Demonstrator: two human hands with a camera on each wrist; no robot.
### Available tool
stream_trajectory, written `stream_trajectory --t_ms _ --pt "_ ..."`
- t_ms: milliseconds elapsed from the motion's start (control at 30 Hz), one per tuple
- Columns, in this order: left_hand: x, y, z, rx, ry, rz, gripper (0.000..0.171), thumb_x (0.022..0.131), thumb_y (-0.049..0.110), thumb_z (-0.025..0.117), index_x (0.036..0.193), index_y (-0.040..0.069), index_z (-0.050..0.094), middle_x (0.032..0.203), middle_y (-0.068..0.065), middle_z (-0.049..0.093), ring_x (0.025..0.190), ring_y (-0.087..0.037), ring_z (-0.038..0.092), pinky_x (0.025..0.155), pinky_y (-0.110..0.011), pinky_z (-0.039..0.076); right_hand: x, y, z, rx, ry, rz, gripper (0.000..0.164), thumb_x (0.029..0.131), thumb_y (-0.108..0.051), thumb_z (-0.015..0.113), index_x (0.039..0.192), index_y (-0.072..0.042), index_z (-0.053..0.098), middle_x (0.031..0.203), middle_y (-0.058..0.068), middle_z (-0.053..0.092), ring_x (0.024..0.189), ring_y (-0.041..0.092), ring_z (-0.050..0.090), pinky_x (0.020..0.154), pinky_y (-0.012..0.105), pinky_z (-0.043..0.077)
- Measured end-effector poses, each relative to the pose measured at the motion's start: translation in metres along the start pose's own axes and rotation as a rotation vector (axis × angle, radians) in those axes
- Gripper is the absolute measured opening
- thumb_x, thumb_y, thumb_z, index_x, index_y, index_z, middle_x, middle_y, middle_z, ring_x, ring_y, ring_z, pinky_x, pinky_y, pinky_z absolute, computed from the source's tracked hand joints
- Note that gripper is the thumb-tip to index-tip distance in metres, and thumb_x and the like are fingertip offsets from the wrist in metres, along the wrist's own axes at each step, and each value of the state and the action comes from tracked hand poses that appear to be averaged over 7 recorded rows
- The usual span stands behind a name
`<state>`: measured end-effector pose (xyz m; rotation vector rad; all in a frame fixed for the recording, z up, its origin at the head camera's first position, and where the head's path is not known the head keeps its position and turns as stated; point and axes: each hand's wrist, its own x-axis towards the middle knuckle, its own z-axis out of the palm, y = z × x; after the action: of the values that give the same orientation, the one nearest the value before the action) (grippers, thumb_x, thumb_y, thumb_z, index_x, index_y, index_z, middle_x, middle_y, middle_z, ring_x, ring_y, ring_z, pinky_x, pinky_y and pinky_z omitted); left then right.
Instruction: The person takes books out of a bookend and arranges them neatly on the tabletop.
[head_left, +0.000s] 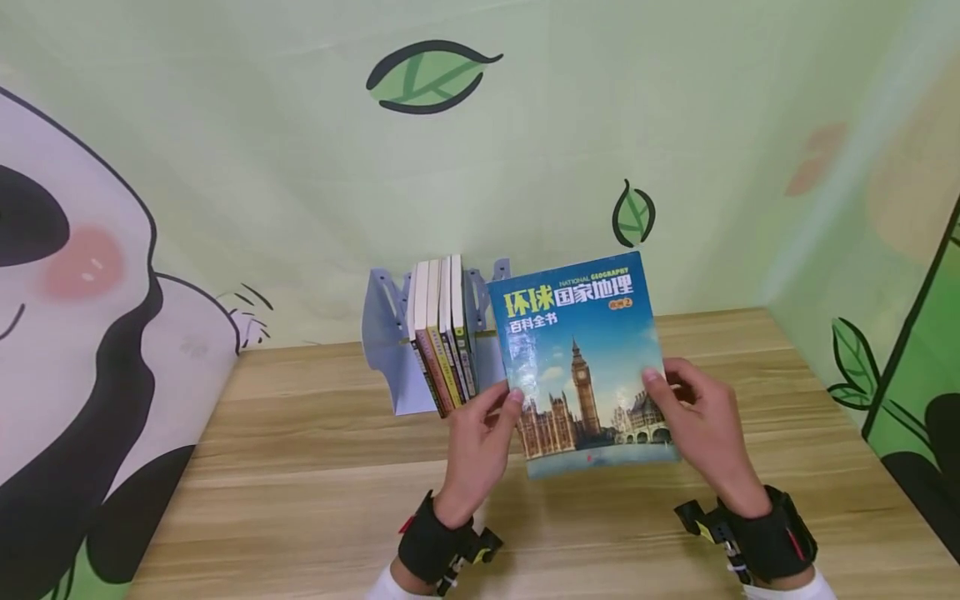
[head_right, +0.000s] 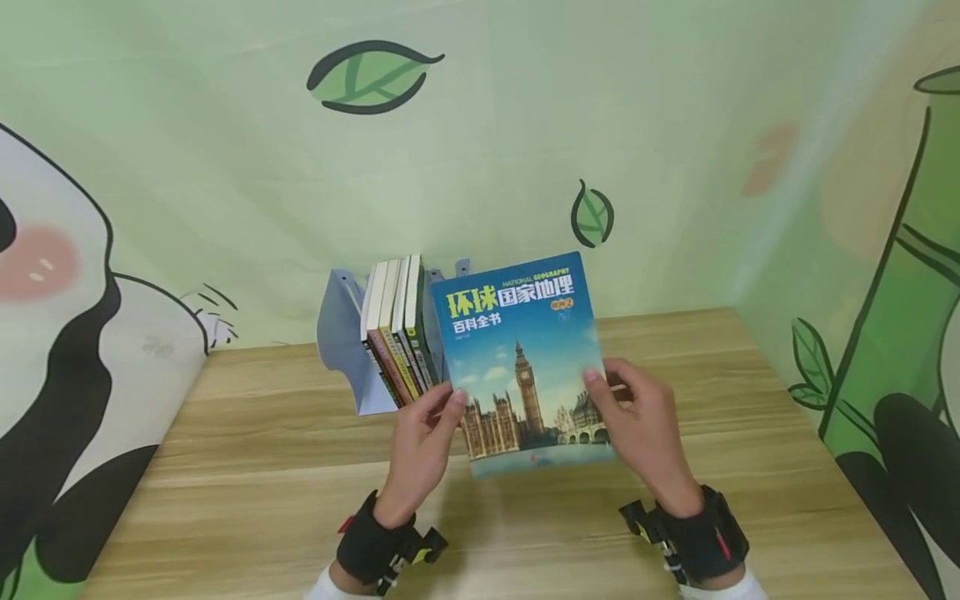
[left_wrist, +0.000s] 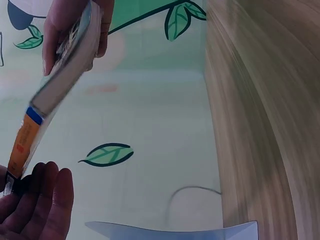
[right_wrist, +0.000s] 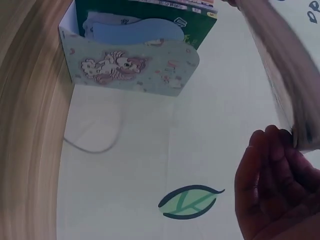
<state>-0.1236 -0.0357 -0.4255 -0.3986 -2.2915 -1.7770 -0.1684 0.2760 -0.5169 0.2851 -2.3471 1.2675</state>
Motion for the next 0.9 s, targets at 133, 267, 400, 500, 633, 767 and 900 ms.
stream_trajectory --t_ms 133,267,400,500,633,767,900 --pt "0.003 -0.003 0.002 0.008 -0.015 -0.033 0.039 0.102 0.034 0.052 0.127 0.007 0.065 0.116 -0.012 0.071 0.103 -0.023 0.069 0.090 -0.039 0.057 0.005 -0.037 -0.012 0.007 -0.053 0.025 0.021 0.099 -0.024 0.059 0.116 -0.017 0.069 0.097 0.002 0.068 0.087 0.011 0.061 0.081 0.028 0.050" --pt "0.005 -0.007 0.004 0.019 -0.031 -0.030 0.039 0.103 0.034 0.051 0.125 0.007 0.066 0.112 -0.012 0.072 0.100 -0.023 0.070 0.088 -0.037 0.058 0.008 -0.077 -0.023 -0.031 -0.104 0.099 0.024 0.099 -0.037 0.058 0.107 -0.018 0.069 0.089 0.003 0.065 0.083 0.013 0.059 0.075 0.032 0.048" --pt "0.007 -0.012 0.007 0.022 -0.050 -0.011 0.035 0.103 0.033 0.051 0.119 0.007 0.068 0.105 -0.012 0.072 0.094 -0.023 0.070 0.084 -0.031 0.058 0.009 -0.089 -0.028 -0.079 -0.143 0.169 0.030 0.098 -0.045 0.056 0.106 -0.019 0.068 0.087 0.002 0.063 0.079 0.014 0.056 0.067 0.038 0.045" --pt "0.009 -0.014 0.009 0.027 -0.064 -0.001 0.033 0.103 0.032 0.051 0.114 0.007 0.069 0.102 -0.012 0.072 0.091 -0.023 0.070 0.081 -0.027 0.058 0.011 -0.103 -0.033 -0.095 -0.185 0.218 0.038 0.098 -0.048 0.054 0.110 -0.014 0.067 0.089 0.006 0.064 0.077 0.017 0.057 0.065 0.037 0.045" --pt "0.010 -0.015 0.011 0.053 -0.084 -0.012 0.032 0.103 0.032 0.051 0.111 0.007 0.070 0.101 -0.011 0.073 0.089 -0.021 0.070 0.081 -0.026 0.057 0.016 -0.123 -0.041 -0.120 -0.241 0.249 0.041 0.100 -0.046 0.051 0.108 -0.009 0.065 0.080 0.008 0.059 0.066 0.017 0.049 0.060 0.029 0.039" --pt "0.011 -0.018 0.014 0.076 -0.115 -0.027 0.034 0.103 0.033 0.050 0.112 0.008 0.070 0.101 -0.010 0.073 0.089 -0.019 0.069 0.079 -0.025 0.056 0.018 -0.128 -0.045 -0.165 -0.271 0.270 0.039 0.102 -0.045 0.048 0.104 -0.009 0.064 0.073 0.005 0.052 0.061 0.016 0.041 0.057 0.029 0.033" --pt "0.012 -0.019 0.016 0.100 -0.129 -0.027 0.035 0.103 0.034 0.049 0.112 0.008 0.070 0.100 -0.008 0.073 0.089 -0.018 0.069 0.078 -0.026 0.056 0.018 -0.125 -0.046 -0.201 -0.285 0.276 0.042 0.102 -0.047 0.045 0.103 -0.009 0.064 0.075 0.006 0.054 0.064 0.018 0.043 0.059 0.030 0.034"
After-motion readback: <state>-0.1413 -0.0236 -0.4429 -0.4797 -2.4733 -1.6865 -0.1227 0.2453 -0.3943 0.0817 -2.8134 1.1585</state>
